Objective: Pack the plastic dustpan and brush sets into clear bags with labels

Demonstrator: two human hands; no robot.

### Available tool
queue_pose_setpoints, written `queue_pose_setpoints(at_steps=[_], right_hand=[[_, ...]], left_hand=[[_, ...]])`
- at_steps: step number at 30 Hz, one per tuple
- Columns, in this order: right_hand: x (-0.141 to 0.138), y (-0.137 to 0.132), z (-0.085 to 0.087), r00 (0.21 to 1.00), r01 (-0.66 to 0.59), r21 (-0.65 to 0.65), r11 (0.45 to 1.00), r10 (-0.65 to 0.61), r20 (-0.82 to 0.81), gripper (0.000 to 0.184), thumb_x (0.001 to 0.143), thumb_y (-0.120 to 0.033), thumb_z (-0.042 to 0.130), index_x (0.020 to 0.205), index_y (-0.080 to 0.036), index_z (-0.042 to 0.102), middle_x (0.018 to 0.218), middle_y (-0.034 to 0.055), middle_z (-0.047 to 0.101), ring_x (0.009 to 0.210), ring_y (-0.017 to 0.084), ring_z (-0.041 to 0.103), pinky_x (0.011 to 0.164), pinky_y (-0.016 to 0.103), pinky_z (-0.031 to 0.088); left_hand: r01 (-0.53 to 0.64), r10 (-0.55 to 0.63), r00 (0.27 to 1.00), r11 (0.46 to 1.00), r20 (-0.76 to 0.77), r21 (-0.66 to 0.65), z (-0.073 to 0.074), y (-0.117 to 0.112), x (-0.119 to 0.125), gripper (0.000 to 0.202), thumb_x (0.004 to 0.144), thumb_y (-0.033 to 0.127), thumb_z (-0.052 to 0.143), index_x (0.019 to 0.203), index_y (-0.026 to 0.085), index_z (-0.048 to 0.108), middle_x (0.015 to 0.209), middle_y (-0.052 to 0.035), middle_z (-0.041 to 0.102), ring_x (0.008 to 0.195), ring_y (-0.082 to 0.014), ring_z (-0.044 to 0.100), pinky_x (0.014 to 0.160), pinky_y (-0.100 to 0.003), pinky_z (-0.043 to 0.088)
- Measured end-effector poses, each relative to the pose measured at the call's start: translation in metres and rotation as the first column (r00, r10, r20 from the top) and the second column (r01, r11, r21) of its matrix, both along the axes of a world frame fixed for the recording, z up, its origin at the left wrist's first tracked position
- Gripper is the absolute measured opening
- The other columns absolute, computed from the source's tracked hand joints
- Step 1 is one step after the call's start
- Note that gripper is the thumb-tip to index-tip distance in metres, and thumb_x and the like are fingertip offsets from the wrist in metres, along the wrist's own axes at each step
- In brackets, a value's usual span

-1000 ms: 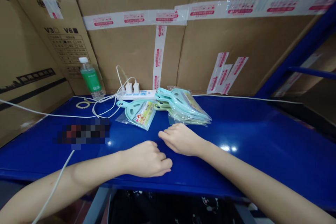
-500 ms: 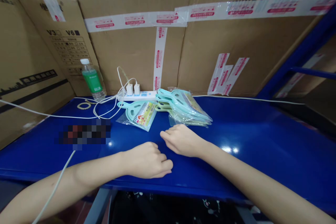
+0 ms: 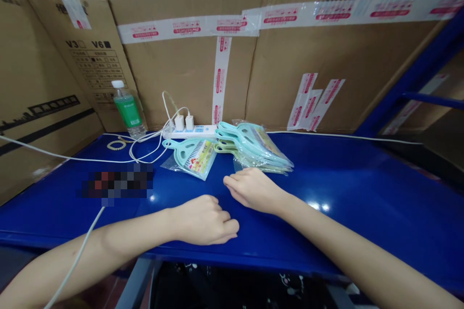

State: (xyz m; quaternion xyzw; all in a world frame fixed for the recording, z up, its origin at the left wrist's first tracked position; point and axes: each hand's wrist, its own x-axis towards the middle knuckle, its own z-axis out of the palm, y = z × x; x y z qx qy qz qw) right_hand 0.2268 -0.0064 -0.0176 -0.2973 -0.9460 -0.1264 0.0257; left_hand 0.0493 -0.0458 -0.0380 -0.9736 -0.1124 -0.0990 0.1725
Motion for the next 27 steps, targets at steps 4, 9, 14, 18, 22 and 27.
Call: queue_pose_setpoints(at_steps=[4, 9, 14, 18, 22, 27], right_hand=[[-0.0002, -0.0001, -0.0002, 1.000, 0.006, -0.017, 1.000, -0.006, 0.016, 0.013, 0.087, -0.012, 0.046, 0.087, -0.015, 0.058, 0.070, 0.0049, 0.066, 0.063, 0.017, 0.059, 0.053, 0.030, 0.021], [-0.0014, -0.0025, 0.0027, 0.998, 0.029, -0.071, 0.997, -0.025, 0.058, 0.014, 0.088, -0.012, 0.044, 0.089, -0.014, 0.058, 0.073, 0.0055, 0.067, 0.064, 0.017, 0.060, 0.052, 0.030, 0.020], [-0.0018, -0.0031, 0.0037, 0.997, 0.040, -0.091, 0.995, -0.034, 0.066, 0.014, 0.089, -0.012, 0.043, 0.091, -0.013, 0.057, 0.075, 0.0061, 0.067, 0.065, 0.018, 0.060, 0.052, 0.031, 0.019], [-0.0018, -0.0031, 0.0034, 0.998, 0.044, -0.089, 0.995, -0.039, 0.058, 0.015, 0.091, -0.014, 0.041, 0.093, -0.013, 0.056, 0.076, 0.0066, 0.068, 0.065, 0.018, 0.061, 0.052, 0.030, 0.019], [-0.0019, -0.0030, 0.0023, 0.997, 0.050, -0.079, 0.996, -0.046, 0.058, 0.017, 0.093, -0.016, 0.039, 0.095, -0.013, 0.055, 0.076, 0.0068, 0.068, 0.066, 0.018, 0.061, 0.052, 0.031, 0.019], [-0.0018, -0.0033, 0.0022, 0.997, 0.049, -0.084, 0.995, -0.044, 0.064, 0.017, 0.093, -0.016, 0.039, 0.095, -0.013, 0.056, 0.077, 0.0065, 0.068, 0.067, 0.019, 0.061, 0.052, 0.031, 0.018]], left_hand=[[-0.002, 0.002, 1.000, 1.000, 0.002, 0.006, 0.0010, 0.0000, 0.0004, 0.026, 0.091, 0.027, 0.048, 0.067, 0.019, 0.051, 0.051, 0.0041, 0.056, 0.043, -0.0124, 0.051, 0.049, -0.028, 0.037], [-0.001, 0.001, 1.000, 1.000, 0.000, 0.010, 0.0016, -0.0008, 0.0000, 0.025, 0.091, 0.027, 0.048, 0.067, 0.019, 0.051, 0.051, 0.0040, 0.056, 0.043, -0.0124, 0.051, 0.049, -0.028, 0.037], [-0.002, 0.002, 1.000, 1.000, -0.004, 0.012, 0.0010, -0.0003, -0.0003, 0.027, 0.093, 0.026, 0.045, 0.067, 0.019, 0.050, 0.052, 0.0037, 0.056, 0.043, -0.0125, 0.051, 0.049, -0.028, 0.036], [0.001, -0.001, 1.000, 1.000, -0.007, 0.009, 0.0004, 0.0004, -0.0004, 0.026, 0.092, 0.027, 0.046, 0.067, 0.019, 0.051, 0.052, 0.0038, 0.057, 0.043, -0.0128, 0.051, 0.048, -0.028, 0.037], [-0.005, 0.005, 1.000, 1.000, -0.002, 0.015, 0.0009, -0.0003, -0.0004, 0.026, 0.091, 0.026, 0.047, 0.067, 0.018, 0.051, 0.051, 0.0039, 0.056, 0.043, -0.0128, 0.051, 0.049, -0.028, 0.037], [-0.006, 0.006, 1.000, 1.000, -0.001, 0.017, 0.0014, -0.0010, 0.0004, 0.026, 0.091, 0.027, 0.048, 0.067, 0.018, 0.050, 0.051, 0.0039, 0.057, 0.043, -0.0126, 0.051, 0.048, -0.028, 0.036]])
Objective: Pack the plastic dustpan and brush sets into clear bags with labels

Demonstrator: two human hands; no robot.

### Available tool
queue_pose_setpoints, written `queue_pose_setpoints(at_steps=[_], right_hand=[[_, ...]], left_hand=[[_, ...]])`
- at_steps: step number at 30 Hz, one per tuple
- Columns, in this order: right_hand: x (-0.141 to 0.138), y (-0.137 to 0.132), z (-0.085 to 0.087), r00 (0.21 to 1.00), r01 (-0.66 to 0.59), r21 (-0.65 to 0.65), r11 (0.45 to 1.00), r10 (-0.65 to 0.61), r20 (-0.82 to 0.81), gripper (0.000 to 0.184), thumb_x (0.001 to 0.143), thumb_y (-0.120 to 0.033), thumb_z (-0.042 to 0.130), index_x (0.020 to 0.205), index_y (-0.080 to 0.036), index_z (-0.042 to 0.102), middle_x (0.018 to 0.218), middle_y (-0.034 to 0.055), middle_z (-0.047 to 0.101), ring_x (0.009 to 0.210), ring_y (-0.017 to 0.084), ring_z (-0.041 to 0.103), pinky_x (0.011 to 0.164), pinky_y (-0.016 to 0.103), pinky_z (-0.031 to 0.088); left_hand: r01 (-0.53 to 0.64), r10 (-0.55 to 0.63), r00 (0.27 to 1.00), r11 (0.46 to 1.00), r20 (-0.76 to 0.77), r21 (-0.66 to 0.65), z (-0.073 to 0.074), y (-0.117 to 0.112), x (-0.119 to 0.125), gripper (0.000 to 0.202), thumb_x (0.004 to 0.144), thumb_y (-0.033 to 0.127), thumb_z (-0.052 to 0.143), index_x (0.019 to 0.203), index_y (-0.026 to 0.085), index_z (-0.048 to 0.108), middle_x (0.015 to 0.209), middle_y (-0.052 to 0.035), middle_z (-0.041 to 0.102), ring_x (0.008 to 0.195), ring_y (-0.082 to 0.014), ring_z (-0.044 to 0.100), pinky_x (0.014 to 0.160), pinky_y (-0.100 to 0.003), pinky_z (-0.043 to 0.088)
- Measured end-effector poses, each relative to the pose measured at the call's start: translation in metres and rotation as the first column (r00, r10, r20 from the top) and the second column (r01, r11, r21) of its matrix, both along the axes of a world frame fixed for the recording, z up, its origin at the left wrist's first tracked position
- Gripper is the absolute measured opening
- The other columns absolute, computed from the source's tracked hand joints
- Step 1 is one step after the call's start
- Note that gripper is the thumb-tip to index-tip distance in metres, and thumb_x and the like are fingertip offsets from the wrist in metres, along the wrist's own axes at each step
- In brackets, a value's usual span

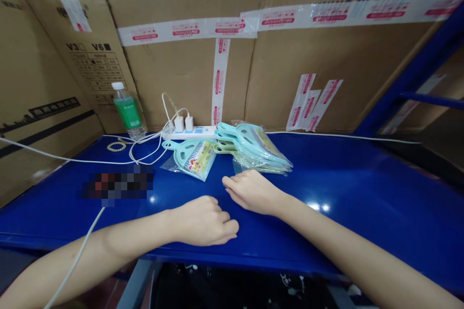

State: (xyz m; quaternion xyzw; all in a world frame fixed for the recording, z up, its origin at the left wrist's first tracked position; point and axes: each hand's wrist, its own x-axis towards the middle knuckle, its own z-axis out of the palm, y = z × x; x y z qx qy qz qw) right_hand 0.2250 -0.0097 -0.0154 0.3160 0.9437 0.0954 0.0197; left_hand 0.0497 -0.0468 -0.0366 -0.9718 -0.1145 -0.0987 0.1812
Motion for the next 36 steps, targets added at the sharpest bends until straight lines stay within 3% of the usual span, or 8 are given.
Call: queue_pose_setpoints(at_steps=[36], right_hand=[[0.0061, 0.0025, 0.0040, 0.998, 0.048, 0.005, 0.999, -0.048, -0.035, 0.016, 0.093, -0.016, 0.039, 0.090, -0.014, 0.055, 0.078, 0.0080, 0.068, 0.067, 0.018, 0.062, 0.053, 0.031, 0.019]], left_hand=[[-0.015, 0.015, 1.000, 1.000, -0.016, -0.001, -0.0001, -0.0011, -0.0001, 0.026, 0.092, 0.027, 0.046, 0.068, 0.019, 0.050, 0.052, 0.0039, 0.056, 0.043, -0.0128, 0.051, 0.048, -0.028, 0.038]])
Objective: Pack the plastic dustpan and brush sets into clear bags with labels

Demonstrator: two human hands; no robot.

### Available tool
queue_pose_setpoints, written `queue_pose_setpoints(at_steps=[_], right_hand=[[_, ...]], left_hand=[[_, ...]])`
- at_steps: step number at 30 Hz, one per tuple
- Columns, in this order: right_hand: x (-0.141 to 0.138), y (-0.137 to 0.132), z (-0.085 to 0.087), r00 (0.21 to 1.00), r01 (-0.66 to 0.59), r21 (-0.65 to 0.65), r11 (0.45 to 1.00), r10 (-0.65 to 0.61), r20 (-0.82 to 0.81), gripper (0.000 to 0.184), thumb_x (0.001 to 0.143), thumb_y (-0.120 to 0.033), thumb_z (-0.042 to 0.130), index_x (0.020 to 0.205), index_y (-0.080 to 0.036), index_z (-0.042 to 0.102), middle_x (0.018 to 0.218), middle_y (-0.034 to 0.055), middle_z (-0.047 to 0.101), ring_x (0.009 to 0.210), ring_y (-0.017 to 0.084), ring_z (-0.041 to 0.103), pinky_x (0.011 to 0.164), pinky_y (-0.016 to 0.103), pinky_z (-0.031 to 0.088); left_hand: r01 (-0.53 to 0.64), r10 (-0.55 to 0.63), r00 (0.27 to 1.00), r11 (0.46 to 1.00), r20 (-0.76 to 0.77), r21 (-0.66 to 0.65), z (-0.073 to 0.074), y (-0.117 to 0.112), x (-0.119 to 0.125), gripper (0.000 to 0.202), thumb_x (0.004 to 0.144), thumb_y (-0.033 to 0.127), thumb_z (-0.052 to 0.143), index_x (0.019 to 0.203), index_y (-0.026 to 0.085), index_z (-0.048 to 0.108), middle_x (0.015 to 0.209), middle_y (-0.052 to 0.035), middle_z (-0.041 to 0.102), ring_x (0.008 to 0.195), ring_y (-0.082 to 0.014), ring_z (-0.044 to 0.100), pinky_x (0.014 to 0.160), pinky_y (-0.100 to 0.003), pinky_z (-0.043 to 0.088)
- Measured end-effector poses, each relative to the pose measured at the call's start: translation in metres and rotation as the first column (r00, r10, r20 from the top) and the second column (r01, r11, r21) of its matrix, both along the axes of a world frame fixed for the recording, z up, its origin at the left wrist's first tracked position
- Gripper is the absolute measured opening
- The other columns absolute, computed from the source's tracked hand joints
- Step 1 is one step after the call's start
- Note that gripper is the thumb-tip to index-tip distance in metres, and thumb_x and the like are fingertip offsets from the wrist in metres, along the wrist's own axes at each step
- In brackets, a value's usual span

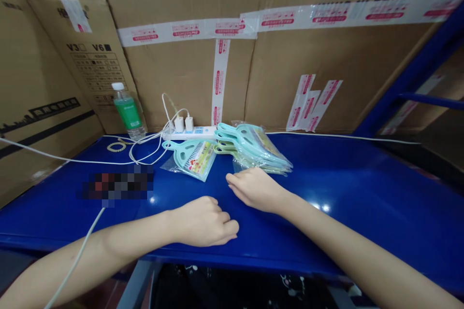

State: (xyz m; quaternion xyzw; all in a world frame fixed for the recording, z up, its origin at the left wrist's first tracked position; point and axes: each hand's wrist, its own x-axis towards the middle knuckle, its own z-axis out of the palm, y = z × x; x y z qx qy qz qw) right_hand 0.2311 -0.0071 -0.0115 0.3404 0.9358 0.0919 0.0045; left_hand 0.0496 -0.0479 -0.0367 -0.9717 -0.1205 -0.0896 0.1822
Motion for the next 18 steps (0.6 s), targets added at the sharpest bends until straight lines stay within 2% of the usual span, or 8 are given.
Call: queue_pose_setpoints(at_steps=[8, 18], right_hand=[[-0.0036, -0.0046, 0.0031, 0.999, 0.018, -0.046, 0.999, -0.017, 0.036, 0.018, 0.095, -0.014, 0.037, 0.092, -0.014, 0.055, 0.077, 0.0069, 0.068, 0.067, 0.018, 0.062, 0.052, 0.031, 0.019], [-0.0042, -0.0044, 0.0018, 0.999, 0.007, -0.042, 0.999, -0.005, 0.040, 0.019, 0.097, -0.017, 0.036, 0.093, -0.014, 0.054, 0.079, 0.0077, 0.069, 0.068, 0.018, 0.063, 0.051, 0.031, 0.018]], left_hand=[[0.000, 0.000, 1.000, 1.000, 0.001, -0.007, 0.0015, 0.0003, 0.0003, 0.027, 0.093, 0.026, 0.043, 0.068, 0.018, 0.049, 0.052, 0.0035, 0.057, 0.044, -0.0121, 0.052, 0.050, -0.027, 0.037], [0.001, -0.001, 1.000, 1.000, 0.001, 0.000, 0.0001, 0.0005, 0.0005, 0.027, 0.093, 0.027, 0.045, 0.068, 0.019, 0.049, 0.052, 0.0035, 0.057, 0.044, -0.0123, 0.052, 0.048, -0.028, 0.036]])
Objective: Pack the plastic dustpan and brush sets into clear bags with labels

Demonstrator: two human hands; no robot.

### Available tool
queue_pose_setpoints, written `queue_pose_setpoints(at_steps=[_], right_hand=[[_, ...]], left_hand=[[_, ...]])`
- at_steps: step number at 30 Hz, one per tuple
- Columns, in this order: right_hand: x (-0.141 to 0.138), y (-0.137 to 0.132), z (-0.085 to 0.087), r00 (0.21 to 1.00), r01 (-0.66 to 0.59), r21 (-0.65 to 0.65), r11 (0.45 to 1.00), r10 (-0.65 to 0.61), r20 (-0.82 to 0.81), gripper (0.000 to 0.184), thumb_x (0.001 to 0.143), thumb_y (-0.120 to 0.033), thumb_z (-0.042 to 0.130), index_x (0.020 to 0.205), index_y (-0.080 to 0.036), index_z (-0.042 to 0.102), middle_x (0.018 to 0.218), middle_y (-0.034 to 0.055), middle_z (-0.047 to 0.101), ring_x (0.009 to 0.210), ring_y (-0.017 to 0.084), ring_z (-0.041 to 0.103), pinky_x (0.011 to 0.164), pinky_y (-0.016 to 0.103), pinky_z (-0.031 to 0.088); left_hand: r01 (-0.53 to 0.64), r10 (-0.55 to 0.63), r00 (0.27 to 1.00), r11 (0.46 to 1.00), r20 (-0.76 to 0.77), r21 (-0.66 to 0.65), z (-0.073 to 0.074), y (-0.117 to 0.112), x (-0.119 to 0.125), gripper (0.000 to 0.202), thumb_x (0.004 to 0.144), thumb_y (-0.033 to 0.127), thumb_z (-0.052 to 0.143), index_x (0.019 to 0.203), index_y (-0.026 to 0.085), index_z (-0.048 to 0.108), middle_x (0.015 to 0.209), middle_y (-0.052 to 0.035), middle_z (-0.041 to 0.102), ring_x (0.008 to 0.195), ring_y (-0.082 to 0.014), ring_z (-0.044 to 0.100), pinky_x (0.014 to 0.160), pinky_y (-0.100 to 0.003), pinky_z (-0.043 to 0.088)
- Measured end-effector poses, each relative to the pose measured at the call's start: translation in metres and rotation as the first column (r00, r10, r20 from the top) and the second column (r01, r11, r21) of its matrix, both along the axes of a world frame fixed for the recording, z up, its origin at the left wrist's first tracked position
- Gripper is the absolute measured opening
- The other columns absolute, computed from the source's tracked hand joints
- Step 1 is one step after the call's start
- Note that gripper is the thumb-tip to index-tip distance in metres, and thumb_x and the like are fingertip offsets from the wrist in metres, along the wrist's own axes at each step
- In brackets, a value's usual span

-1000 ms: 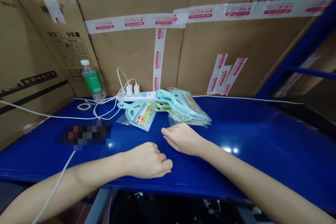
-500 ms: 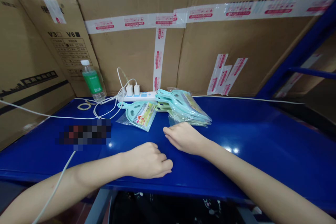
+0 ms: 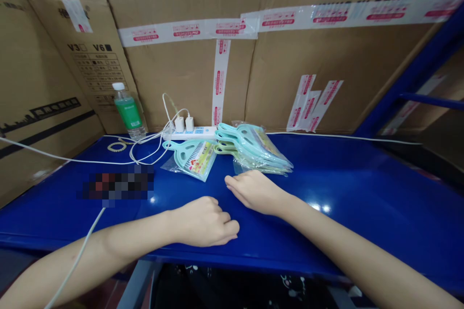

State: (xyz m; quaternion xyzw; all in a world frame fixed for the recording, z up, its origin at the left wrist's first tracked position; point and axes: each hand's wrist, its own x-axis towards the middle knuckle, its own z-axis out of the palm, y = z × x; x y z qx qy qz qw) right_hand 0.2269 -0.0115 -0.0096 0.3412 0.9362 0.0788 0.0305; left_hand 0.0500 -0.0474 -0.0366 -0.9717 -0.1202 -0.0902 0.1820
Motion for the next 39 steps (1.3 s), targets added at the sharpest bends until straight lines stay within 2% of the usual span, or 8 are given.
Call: queue_pose_setpoints(at_steps=[10, 16, 29, 39], right_hand=[[-0.0001, -0.0001, -0.0030, 1.000, -0.016, -0.012, 1.000, 0.015, -0.006, 0.012, 0.095, -0.016, 0.039, 0.096, -0.014, 0.051, 0.078, 0.0083, 0.070, 0.068, 0.019, 0.064, 0.051, 0.031, 0.018], [0.0005, 0.0011, -0.0035, 1.000, -0.003, -0.007, 1.000, 0.003, 0.021, 0.016, 0.096, -0.018, 0.037, 0.101, -0.013, 0.051, 0.080, 0.0086, 0.070, 0.069, 0.020, 0.064, 0.051, 0.031, 0.017], [-0.0005, -0.0019, -0.0007, 0.997, -0.077, -0.024, 0.997, 0.078, 0.020, 0.017, 0.096, -0.018, 0.038, 0.094, -0.014, 0.053, 0.077, 0.0069, 0.069, 0.065, 0.018, 0.062, 0.051, 0.030, 0.018], [-0.0001, 0.0004, -0.0010, 0.999, -0.044, -0.010, 0.999, 0.044, 0.022, 0.020, 0.096, -0.017, 0.035, 0.097, -0.013, 0.054, 0.079, 0.0075, 0.069, 0.068, 0.019, 0.063, 0.051, 0.031, 0.018]], left_hand=[[0.004, -0.004, 1.000, 1.000, 0.006, -0.004, 0.0004, -0.0008, 0.0006, 0.026, 0.093, 0.026, 0.045, 0.068, 0.018, 0.048, 0.051, 0.0032, 0.056, 0.044, -0.0123, 0.053, 0.049, -0.027, 0.036], [0.001, -0.001, 1.000, 1.000, 0.001, -0.001, 0.0005, -0.0011, 0.0004, 0.025, 0.091, 0.027, 0.049, 0.068, 0.018, 0.050, 0.052, 0.0036, 0.057, 0.044, -0.0129, 0.052, 0.048, -0.028, 0.037], [0.001, -0.001, 1.000, 1.000, 0.010, 0.011, -0.0004, -0.0002, 0.0003, 0.024, 0.089, 0.027, 0.051, 0.067, 0.018, 0.051, 0.051, 0.0038, 0.057, 0.043, -0.0128, 0.051, 0.047, -0.028, 0.036], [-0.007, 0.007, 1.000, 1.000, -0.009, 0.011, 0.0007, -0.0009, 0.0002, 0.026, 0.092, 0.026, 0.045, 0.068, 0.019, 0.049, 0.052, 0.0037, 0.057, 0.044, -0.0126, 0.051, 0.048, -0.028, 0.036]])
